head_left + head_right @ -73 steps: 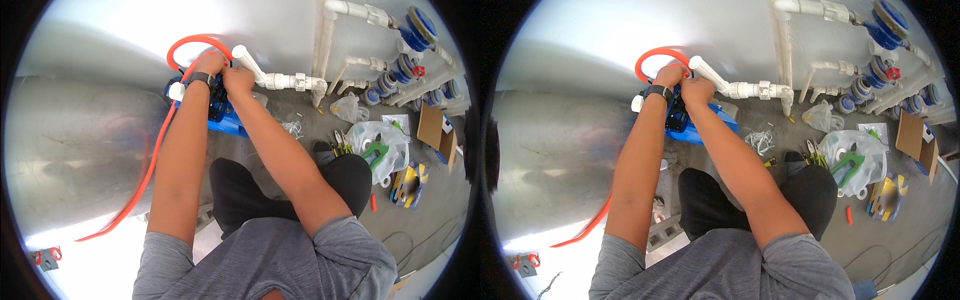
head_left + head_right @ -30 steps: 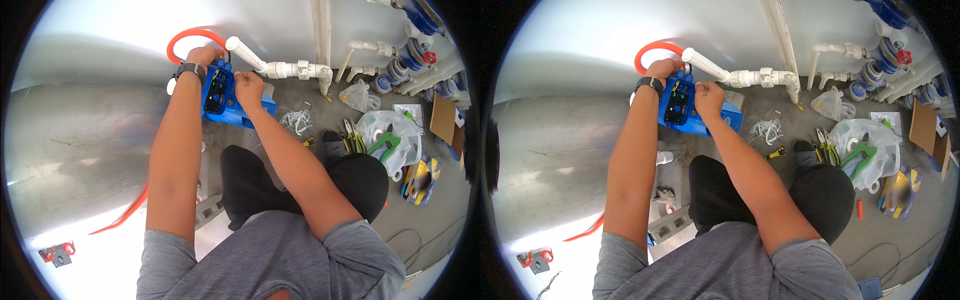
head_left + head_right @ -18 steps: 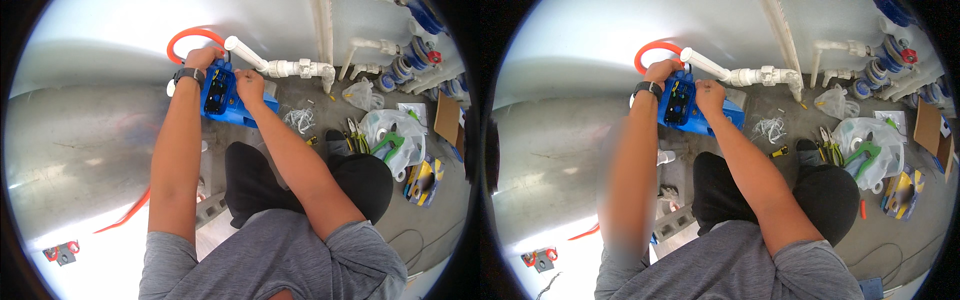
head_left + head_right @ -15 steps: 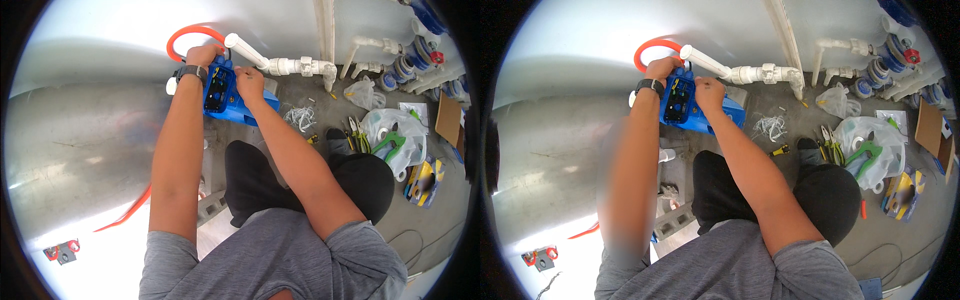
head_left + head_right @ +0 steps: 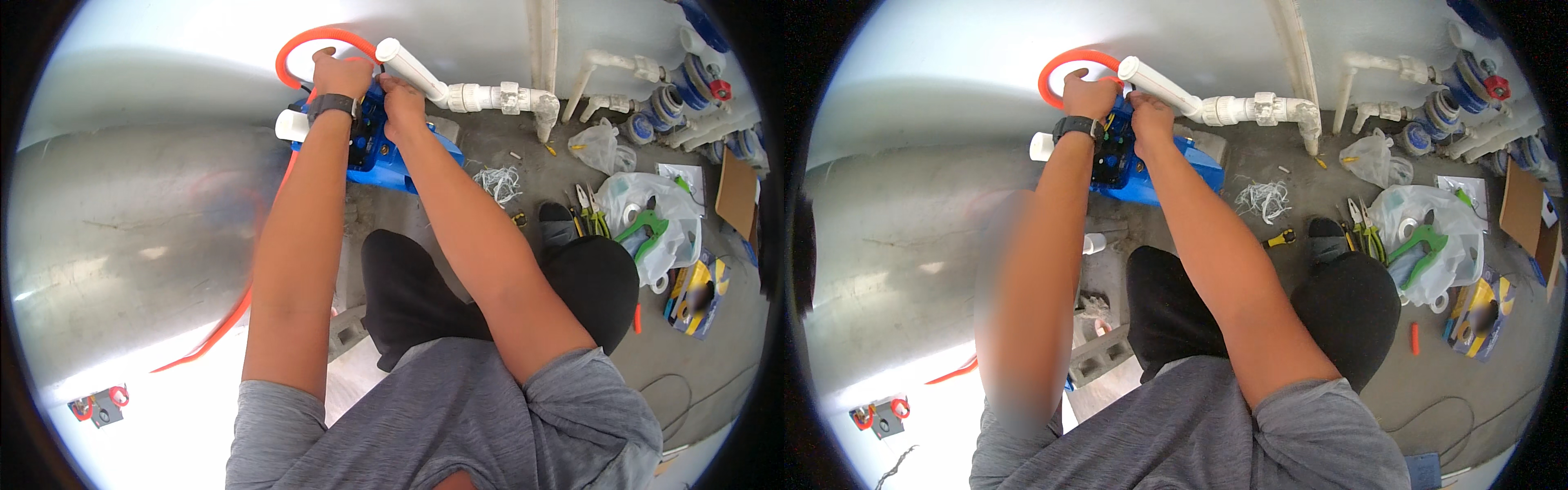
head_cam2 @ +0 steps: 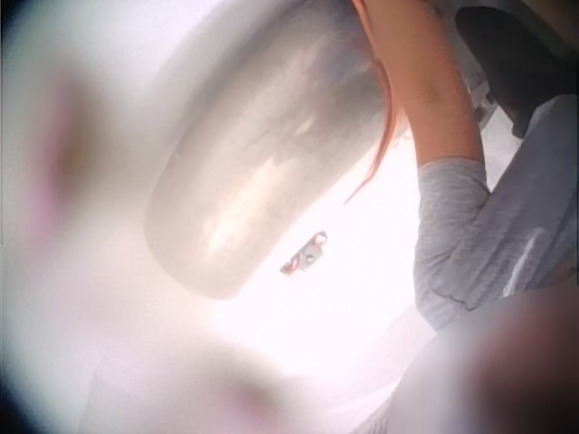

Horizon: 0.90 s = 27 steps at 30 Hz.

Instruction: The person works on a blue water pump, using pliers and a screwdriver to adjust internal components and connections. They manipulate wires and tighten parts inside the pump housing while seated on the floor.

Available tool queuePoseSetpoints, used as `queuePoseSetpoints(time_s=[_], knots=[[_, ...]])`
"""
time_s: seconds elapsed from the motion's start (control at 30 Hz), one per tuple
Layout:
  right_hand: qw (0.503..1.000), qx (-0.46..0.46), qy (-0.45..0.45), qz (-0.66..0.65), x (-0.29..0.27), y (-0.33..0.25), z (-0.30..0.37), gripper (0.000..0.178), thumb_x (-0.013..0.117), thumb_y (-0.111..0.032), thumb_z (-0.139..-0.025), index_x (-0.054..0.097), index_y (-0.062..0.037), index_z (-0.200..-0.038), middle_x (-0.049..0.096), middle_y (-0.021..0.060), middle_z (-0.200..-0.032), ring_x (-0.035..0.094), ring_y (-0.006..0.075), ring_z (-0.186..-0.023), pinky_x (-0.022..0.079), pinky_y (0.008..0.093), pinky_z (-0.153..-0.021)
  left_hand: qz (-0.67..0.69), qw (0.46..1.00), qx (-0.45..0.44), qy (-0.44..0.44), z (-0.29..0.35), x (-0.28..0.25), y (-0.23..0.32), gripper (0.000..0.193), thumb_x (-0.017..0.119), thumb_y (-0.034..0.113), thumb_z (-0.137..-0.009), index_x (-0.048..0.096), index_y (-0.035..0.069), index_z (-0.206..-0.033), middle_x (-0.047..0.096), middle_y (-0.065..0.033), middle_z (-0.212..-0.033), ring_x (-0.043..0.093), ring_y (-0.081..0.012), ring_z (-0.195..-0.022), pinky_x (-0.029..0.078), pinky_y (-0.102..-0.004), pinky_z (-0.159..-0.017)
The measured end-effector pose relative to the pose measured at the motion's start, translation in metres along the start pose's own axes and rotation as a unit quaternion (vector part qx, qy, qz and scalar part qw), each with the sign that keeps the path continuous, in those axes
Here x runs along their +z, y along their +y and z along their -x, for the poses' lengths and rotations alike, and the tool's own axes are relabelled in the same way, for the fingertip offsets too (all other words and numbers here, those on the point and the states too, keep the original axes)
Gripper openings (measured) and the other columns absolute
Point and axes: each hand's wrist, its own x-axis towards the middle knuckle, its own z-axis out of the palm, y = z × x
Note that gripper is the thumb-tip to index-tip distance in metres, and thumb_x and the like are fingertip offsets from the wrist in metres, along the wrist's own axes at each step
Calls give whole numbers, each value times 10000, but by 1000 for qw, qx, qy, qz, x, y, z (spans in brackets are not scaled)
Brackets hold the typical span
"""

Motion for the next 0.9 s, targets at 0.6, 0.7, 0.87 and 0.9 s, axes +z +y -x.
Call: queuePoseSetpoints(time_s=[0.6,0.7,0.87,0.9], knots=[[955,158,-92,233,-66,-17,-27,597,325,-341,-1099,331,62,-1539,456,235,-1515,461,384,-1384,345,495,-1204,163,973,54,153,376,-204,-202,176,774,151,-839,750,107,-1007,725,-62,-975,681,-271,-945,560,-415,-835],[956,147,-120,225,-101,-11,-47,573,353,-306,-1092,357,86,-1510,497,224,-1470,494,382,-1352,355,479,-1196,93,941,-179,272,429,-235,-275,105,735,51,-869,753,84,-967,724,-82,-884,666,-249,-708,536,-381,-681],[906,101,-132,390,-118,-28,-32,498,502,-253,-1058,482,75,-1432,578,196,-1367,570,332,-1267,426,424,-1126,114,935,-321,95,468,-171,-359,148,732,168,-917,743,36,-983,726,-145,-825,710,-304,-726,563,-387,-692],[884,83,-140,439,-119,-34,-19,473,545,-243,-1046,526,66,-1404,612,179,-1317,590,307,-1236,445,407,-1093,94,933,-344,46,472,-147,-376,163,731,182,-911,744,46,-1000,725,-155,-861,711,-325,-766,566,-408,-718]])
